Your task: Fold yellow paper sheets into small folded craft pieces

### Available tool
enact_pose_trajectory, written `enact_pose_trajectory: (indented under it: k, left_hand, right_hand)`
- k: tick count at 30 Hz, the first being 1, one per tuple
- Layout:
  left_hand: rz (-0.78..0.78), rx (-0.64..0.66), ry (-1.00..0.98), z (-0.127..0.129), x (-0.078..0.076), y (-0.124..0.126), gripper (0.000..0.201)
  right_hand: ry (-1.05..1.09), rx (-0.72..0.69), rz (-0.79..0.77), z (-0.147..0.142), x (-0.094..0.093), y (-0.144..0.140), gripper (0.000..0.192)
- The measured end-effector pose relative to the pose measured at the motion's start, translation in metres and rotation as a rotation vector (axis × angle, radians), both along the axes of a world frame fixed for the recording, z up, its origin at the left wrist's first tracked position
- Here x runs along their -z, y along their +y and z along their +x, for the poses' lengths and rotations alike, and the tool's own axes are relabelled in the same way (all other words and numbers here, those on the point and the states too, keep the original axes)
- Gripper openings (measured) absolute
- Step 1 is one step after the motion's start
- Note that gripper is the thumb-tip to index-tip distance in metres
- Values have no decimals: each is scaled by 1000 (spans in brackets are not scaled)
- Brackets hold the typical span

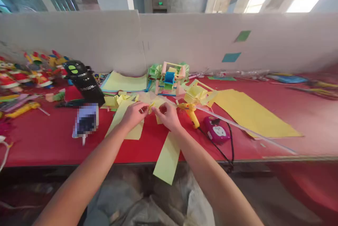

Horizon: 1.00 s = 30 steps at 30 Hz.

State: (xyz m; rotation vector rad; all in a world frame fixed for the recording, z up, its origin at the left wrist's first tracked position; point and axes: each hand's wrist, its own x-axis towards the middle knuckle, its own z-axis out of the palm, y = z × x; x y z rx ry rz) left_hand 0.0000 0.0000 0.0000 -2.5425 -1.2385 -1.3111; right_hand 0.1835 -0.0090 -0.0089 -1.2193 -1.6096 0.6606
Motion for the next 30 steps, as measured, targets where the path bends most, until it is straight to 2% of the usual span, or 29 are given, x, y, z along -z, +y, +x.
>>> enact_pose_trajectory:
  k: [6,9,12,18,24,27,30]
  left_hand:
    - [68,-43,28,11,5,1,17]
    - [77,-46,65,15,6,-3,18]
    - [65,-36,92,18,5,-7,27]
    - [-52,-31,88,21,5,-10,49]
    - [-199,39,6,19,7,-7,66]
    - [-267,86,-68,17,5,-8,62]
    - [-257,104,-184,13,0,-9,43]
  right_hand:
    - [-126,5,31,-2,-1,0,52]
    - [-110,-15,43,-3,-2,-1,41]
    - [-92,0,64,-4,-2,-1,27]
    - [-136,-26,45,-5,1,4,26]
    - [-137,5,160,-3,6,7,26]
    - [-136,-8,210,-1,6,6,25]
    - [-123,-6,210,1,3,5,31]
